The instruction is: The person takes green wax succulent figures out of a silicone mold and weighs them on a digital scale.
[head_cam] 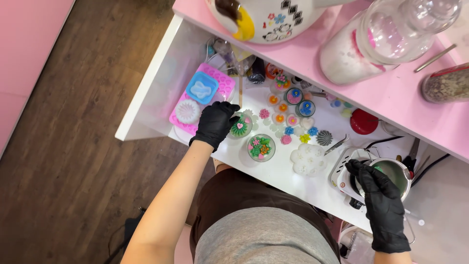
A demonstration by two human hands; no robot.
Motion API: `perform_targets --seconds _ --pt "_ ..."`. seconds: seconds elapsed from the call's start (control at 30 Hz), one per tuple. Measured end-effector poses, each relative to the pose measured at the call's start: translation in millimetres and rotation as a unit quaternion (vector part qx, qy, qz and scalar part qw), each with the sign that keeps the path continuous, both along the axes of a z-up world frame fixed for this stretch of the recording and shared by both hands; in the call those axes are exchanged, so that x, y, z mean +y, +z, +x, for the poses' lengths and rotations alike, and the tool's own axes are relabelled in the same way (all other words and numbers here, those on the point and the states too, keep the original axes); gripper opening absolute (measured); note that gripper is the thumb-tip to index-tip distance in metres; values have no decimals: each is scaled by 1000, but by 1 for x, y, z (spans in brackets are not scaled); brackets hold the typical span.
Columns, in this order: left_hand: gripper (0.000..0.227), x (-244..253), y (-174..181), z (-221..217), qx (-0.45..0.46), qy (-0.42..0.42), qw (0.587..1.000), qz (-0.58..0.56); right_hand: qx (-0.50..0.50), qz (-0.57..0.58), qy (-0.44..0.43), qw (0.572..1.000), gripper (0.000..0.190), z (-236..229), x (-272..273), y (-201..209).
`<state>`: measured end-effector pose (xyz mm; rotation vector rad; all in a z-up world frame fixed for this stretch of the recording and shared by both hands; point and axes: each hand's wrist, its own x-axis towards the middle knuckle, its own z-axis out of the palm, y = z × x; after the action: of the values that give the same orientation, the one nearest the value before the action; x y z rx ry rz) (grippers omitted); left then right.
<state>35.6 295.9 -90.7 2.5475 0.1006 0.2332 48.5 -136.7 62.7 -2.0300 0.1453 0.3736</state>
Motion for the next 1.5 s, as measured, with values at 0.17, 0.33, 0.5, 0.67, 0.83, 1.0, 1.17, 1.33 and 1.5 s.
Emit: perform_targets --seconds 0.17,0.33,0.5,0.67,0.83,1.0,1.17,1.33,1.5 --pt "23 9 -1 16 63 -28 997 19 27 79 -43 996 34 -11 29 18" --pt "14 13 2 24 128 -68 988 45 88 -58 -92 990 38 -11 34 17" --pt "40 12 -28 15 139 -106 984 -31 11 -65 -30 997 38 -14 35 12" --pt "115 -1 -32 10 158 -169 963 -135 -18 -33 -31 999 36 -13 51 14" --pt "101 -1 -14 19 185 -195 962 -49 -17 -19 -32 999 35 -12 57 7" --pt "97 3 -23 32 176 -209 959 -78 -35 26 -64 997 35 -26 31 -20" --pt "101 4 21 68 215 -190 956 -59 -30 52 -113 992 36 -37 12 -37" --pt "94 -3 13 119 76 -130 980 -131 -4 38 -143 989 37 -39 16 -23" --pt "73 -12 -48 131 -8 -160 982 -105 -31 -10 -177 984 35 -55 -37 -26"
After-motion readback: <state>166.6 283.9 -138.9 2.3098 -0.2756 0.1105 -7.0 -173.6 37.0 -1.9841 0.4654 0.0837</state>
